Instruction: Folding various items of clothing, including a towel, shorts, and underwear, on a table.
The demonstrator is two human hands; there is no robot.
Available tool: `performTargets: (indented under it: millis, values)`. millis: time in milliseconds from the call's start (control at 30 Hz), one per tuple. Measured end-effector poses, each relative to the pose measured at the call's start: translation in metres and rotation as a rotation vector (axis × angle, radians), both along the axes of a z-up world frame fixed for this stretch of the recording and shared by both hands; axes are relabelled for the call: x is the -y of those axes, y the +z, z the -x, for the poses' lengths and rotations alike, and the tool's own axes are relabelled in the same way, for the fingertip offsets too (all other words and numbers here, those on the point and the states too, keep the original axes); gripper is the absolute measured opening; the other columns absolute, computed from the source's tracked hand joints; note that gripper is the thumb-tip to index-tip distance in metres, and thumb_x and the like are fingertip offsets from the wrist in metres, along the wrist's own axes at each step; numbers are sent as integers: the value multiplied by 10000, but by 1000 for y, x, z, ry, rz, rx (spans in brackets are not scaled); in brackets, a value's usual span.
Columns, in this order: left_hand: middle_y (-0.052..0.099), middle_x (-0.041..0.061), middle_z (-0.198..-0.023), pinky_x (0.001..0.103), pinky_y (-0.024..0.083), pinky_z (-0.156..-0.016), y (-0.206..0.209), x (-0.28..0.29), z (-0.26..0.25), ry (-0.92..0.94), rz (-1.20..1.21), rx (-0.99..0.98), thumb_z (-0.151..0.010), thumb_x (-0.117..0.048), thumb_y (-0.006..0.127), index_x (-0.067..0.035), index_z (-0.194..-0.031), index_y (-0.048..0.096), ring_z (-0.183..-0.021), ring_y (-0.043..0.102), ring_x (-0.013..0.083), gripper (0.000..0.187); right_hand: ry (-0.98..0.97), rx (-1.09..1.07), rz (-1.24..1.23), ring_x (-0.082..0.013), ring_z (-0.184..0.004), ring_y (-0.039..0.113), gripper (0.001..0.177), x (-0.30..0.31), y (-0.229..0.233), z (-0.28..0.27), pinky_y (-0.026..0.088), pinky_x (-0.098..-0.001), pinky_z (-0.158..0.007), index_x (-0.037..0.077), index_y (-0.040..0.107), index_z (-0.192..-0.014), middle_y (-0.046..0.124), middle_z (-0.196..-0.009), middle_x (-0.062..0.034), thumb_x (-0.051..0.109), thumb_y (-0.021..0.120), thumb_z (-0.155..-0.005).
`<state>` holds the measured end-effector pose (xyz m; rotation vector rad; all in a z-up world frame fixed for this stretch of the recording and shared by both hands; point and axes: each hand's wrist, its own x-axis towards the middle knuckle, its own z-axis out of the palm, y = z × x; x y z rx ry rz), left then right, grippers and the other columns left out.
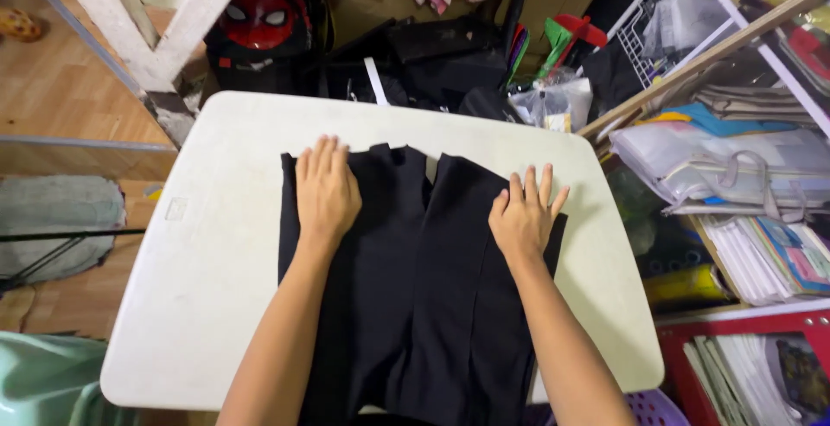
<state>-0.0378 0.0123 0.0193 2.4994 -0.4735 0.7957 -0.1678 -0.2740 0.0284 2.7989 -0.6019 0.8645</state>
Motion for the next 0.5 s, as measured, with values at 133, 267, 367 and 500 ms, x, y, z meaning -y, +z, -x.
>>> performTargets:
  millis: [133, 267, 367, 500]
  values:
    - [625, 182, -1382, 516, 373, -1173, 38, 1, 45, -311, 150, 49, -929, -19, 558, -12, -1212, 637, -1392, 531, 363, 294, 302, 106, -214, -413, -1506, 356, 400, -49, 24, 38, 218, -618, -1214, -7, 675, -1287, 567, -1484, -205, 163, 596, -933]
    - [569, 195, -1437, 540, 307, -1146, 55, -15, 122, -784, 41, -125, -867, -149, 628, -10, -1287, 614, -1414, 465, 352, 443, 755, -122, -351, -430, -1518, 324, 577, -114, 54, 110, 237, -554, -1218, -19, 506, -1459, 442, -1582, -226, 244, 573, -950]
    - [480, 197, -1506, 547, 244, -1130, 27, -34, 144, -781, -184, -188, -905, -308, 627, 9, -1424, 498, -1420, 384, 349, 622, 776, -489, -359, -414, -1508, 271, 688, -120, 36, 133, 183, -570, -1179, -19, 393, -1529, 322, -1627, -244, 343, 591, -979]
    - [416, 177, -1553, 501, 234, -1144, 21, -60, 137, -697, -258, -243, -906, -381, 585, -2, -1478, 431, -1444, 341, 329, 703, 671, -462, -241, -382, -1494, 260, 743, -85, 31, 142, 177, -553, -1165, 37, 358, -1544, 300, -1623, -209, 431, 578, -953]
